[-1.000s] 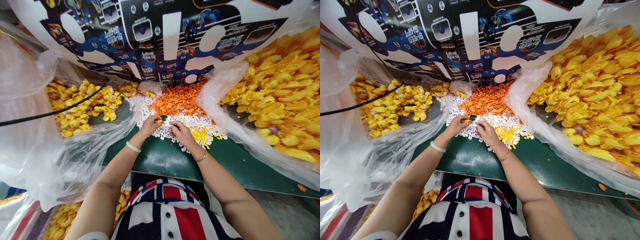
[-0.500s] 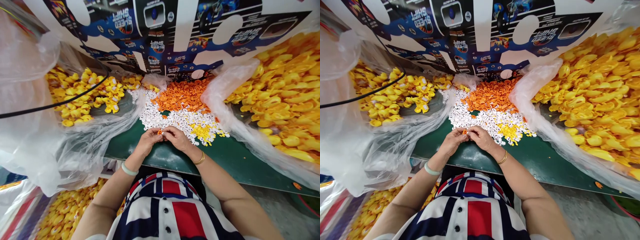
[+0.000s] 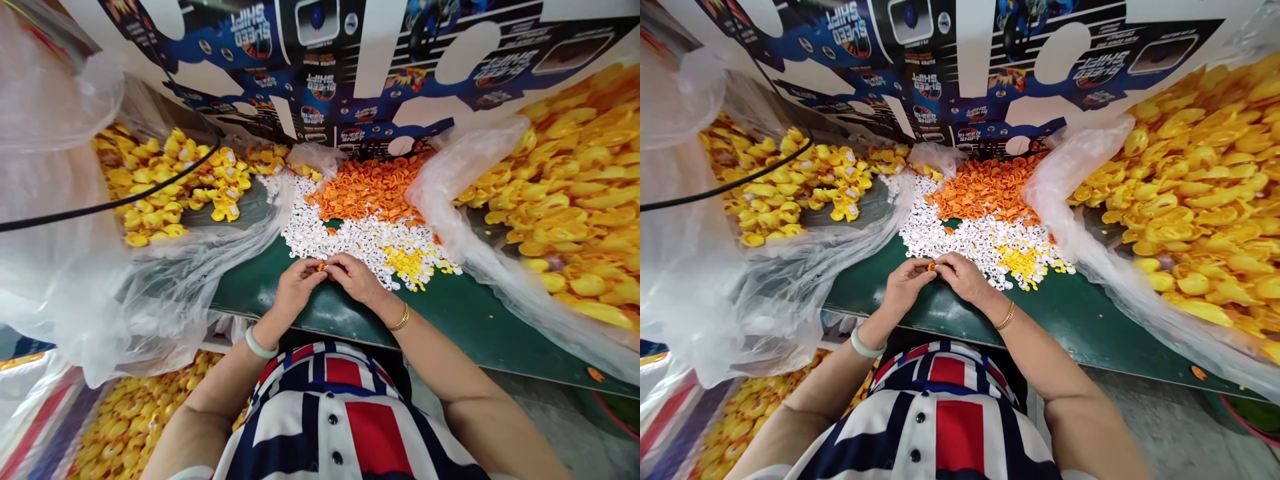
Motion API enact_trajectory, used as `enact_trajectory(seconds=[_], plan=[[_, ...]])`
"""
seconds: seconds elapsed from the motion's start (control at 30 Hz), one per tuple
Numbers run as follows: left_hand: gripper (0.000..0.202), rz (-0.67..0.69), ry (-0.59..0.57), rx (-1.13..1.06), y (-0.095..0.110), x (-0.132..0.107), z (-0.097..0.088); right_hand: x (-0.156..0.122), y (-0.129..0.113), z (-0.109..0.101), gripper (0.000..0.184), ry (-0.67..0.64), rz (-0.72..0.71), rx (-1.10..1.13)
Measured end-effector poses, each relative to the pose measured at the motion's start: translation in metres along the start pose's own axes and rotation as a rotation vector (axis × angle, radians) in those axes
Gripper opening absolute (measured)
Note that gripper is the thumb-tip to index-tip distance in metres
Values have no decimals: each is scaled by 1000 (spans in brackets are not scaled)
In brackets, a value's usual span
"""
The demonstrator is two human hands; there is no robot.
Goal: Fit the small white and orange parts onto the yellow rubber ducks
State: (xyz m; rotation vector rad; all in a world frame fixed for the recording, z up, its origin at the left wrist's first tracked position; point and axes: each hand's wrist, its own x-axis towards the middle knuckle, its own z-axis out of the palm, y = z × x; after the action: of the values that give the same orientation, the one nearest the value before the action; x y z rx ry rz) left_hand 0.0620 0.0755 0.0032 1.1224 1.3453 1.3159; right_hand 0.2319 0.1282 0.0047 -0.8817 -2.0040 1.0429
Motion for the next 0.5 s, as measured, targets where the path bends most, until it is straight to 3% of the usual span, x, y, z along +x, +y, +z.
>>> enact_trajectory(seconds=[0.07, 0.17, 0.3, 0.4, 0.5], plan=[[26, 15, -1, 48, -1, 0, -2, 0, 2, -1, 12, 1, -89, -78], [28, -101, -79, -49, -1, 1, -7, -1, 3, 0, 13, -29, -151, -116], [28, -89, -94, -23, 3, 2, -12, -3, 2, 5, 9, -38, 28, 24], [31, -176, -82, -228, 5, 4, -9, -4, 1, 8, 16, 57, 173, 201], [37, -257, -36, -482, 5, 4, 4, -5, 1, 10, 20, 137, 64, 129]])
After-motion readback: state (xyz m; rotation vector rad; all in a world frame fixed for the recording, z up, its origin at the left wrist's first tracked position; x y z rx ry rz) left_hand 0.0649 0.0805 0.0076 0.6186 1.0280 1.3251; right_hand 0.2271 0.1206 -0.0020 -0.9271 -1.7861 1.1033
